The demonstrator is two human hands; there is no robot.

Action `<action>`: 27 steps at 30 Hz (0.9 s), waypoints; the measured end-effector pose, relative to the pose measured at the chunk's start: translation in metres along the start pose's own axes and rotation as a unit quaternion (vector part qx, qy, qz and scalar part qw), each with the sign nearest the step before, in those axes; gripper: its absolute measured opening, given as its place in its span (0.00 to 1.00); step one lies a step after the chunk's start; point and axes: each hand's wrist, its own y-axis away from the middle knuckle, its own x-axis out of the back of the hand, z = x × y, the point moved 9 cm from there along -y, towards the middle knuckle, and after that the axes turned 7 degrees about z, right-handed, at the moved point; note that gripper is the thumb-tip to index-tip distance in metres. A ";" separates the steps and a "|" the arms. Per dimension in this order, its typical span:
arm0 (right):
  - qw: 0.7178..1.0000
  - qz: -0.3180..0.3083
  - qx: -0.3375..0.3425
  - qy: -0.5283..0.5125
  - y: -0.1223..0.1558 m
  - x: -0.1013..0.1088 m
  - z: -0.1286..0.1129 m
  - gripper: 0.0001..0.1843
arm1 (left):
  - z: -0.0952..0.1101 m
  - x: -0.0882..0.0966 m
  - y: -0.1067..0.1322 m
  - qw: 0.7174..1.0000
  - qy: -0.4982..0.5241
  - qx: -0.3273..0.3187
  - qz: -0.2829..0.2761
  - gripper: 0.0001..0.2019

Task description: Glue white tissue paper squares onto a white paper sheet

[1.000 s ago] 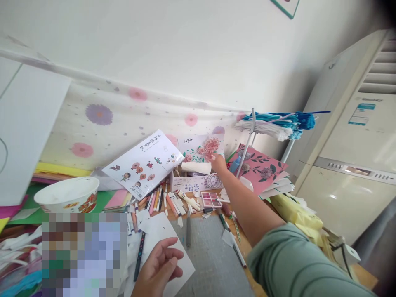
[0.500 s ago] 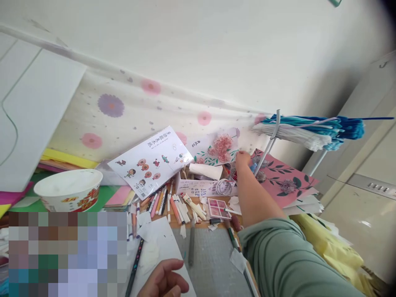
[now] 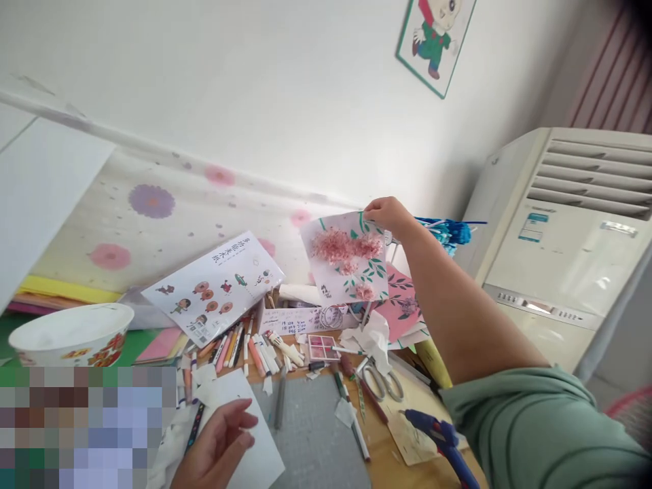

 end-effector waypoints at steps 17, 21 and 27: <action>0.916 -0.341 -0.057 -0.203 0.147 -0.070 -0.062 0.03 | 0.049 -0.043 0.043 0.941 0.207 0.145 -0.225 0.31; 0.914 -0.321 -0.096 -0.228 0.147 -0.095 -0.040 0.05 | 0.025 -0.037 0.040 0.950 0.197 0.175 -0.170 0.27; 0.904 -0.182 -0.180 -0.343 0.164 -0.089 0.014 0.16 | 0.018 -0.024 0.034 0.955 0.191 0.190 -0.126 0.26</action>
